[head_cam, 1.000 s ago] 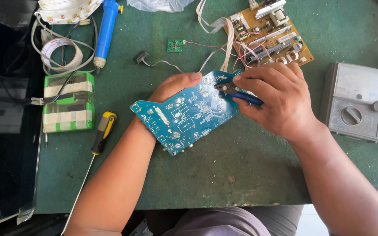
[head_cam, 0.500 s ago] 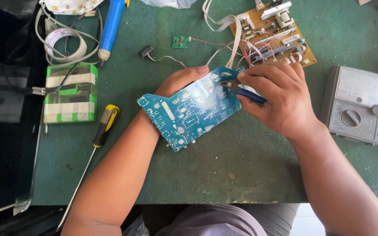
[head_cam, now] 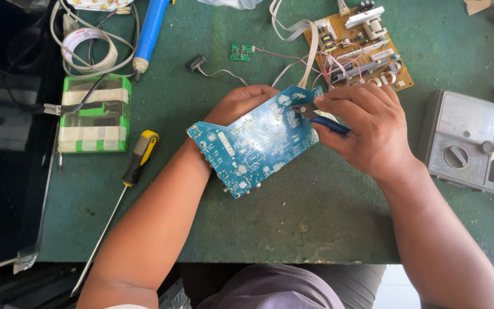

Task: Cleaning a blue circuit board using a cotton swab and pliers at an electronics repair bench.

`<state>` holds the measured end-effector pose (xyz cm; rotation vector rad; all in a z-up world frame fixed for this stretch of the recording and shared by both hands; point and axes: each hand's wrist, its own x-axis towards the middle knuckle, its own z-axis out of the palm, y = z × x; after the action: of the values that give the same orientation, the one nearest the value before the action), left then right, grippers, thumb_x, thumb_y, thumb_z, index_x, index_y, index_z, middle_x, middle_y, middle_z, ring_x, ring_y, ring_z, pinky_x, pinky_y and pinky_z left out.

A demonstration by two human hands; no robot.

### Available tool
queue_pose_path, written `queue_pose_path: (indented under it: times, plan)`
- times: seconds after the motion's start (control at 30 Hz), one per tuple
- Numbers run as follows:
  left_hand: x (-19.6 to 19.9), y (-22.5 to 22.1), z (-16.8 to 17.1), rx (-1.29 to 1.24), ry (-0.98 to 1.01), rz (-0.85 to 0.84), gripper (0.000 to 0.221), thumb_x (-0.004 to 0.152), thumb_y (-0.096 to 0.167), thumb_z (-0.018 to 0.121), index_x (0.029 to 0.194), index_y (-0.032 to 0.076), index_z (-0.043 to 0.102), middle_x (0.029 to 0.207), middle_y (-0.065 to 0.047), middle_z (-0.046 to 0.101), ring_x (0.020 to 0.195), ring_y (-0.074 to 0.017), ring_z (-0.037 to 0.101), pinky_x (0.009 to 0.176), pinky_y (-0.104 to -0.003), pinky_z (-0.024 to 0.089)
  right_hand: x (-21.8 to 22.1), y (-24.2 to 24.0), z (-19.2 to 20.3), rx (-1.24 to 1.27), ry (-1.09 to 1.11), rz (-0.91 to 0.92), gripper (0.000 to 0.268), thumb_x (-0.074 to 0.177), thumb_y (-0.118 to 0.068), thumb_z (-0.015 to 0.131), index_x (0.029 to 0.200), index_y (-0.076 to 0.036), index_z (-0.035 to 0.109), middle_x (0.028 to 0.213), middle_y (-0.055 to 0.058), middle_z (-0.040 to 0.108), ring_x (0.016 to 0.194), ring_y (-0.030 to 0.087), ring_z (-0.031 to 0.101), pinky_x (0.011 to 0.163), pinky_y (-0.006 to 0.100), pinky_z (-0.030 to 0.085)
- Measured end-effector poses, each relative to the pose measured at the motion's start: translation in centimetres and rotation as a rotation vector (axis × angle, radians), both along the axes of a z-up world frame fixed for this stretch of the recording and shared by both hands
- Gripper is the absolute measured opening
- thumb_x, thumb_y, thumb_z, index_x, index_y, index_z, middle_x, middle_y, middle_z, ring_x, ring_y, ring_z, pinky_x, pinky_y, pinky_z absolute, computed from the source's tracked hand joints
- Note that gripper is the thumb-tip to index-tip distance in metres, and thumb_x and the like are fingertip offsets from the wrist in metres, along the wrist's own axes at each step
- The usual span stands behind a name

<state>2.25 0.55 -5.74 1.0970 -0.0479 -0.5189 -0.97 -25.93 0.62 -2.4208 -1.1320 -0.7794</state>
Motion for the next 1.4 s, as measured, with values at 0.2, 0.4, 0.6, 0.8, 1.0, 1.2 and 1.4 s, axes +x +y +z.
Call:
queue_pose_path:
  times: [0.2,0.4,0.6,0.8,1.0,1.2,1.4]
  plan:
    - [0.4,0.5,-1.1,-0.034,-0.23,-0.157,0.036,0.101,0.028,0.067,0.13,0.006,0.068,0.118,-0.008,0.075,0.104,-0.019,0.074,0.086,-0.035,0.062,0.1,-0.2,-0.2,0.027,0.045,0.024,0.024,0.1,-0.024,0.084,0.117,-0.009,0.076,0.117,0.008,0.074,0.101,0.029,0.069,0.086,0.043,0.048]
    - [0.2,0.1,-0.4,-0.024,-0.156,-0.122,0.037,0.096,0.024,0.072,0.126,0.004,0.07,0.115,-0.011,0.077,0.1,-0.0221,0.076,0.087,-0.039,0.065,0.3,-0.2,-0.2,0.048,0.066,0.058,0.025,0.1,-0.021,0.082,0.118,-0.006,0.074,0.118,0.011,0.072,0.102,0.032,0.067,0.089,0.045,0.048]
    - [0.0,0.1,0.8,0.009,-0.088,-0.112,0.037,0.095,0.023,0.072,0.125,0.003,0.071,0.111,-0.012,0.077,0.096,-0.0217,0.076,0.083,-0.038,0.065,0.2,-0.3,0.6,0.093,0.157,0.101,0.03,0.102,-0.017,0.074,0.12,0.006,0.066,0.117,0.02,0.071,0.106,0.038,0.067,0.093,0.049,0.051]
    - [0.0,0.6,0.4,0.184,-0.229,-0.083,0.039,0.093,0.037,0.069,0.12,0.008,0.074,0.112,-0.008,0.079,0.1,-0.0202,0.078,0.085,-0.038,0.067,-0.1,-1.3,-0.8,0.136,0.316,-0.02,0.035,0.112,-0.017,0.058,0.133,0.01,0.064,0.107,0.021,0.06,0.095,0.037,0.056,0.08,0.047,0.044]
    - [0.7,0.6,-0.7,0.189,-0.291,-0.077,0.036,0.097,0.033,0.068,0.124,0.009,0.073,0.111,-0.007,0.079,0.094,-0.0174,0.078,0.079,-0.034,0.067,-0.5,-1.2,-1.0,0.139,0.469,-0.196,0.034,0.106,-0.018,0.083,0.123,0.0,0.059,0.105,0.012,0.062,0.085,0.029,0.055,0.076,0.045,0.044]
    - [0.3,0.6,-0.1,0.144,-0.238,-0.078,0.034,0.096,0.03,0.069,0.123,0.009,0.074,0.109,-0.008,0.079,0.094,-0.0192,0.078,0.08,-0.035,0.067,-0.6,-0.6,-0.7,0.089,0.572,-0.274,0.041,0.099,-0.027,0.08,0.127,-0.006,0.059,0.109,0.009,0.067,0.089,0.029,0.06,0.081,0.043,0.045]
    - [0.6,0.7,-0.9,0.02,-0.151,-0.107,0.029,0.098,0.024,0.069,0.123,0.009,0.071,0.109,-0.007,0.076,0.092,-0.0192,0.076,0.078,-0.035,0.064,-0.2,-0.4,-0.2,0.256,0.737,-0.226,0.04,0.094,-0.015,0.082,0.121,-0.011,0.052,0.113,0.0,0.064,0.094,0.018,0.053,0.082,0.038,0.041]
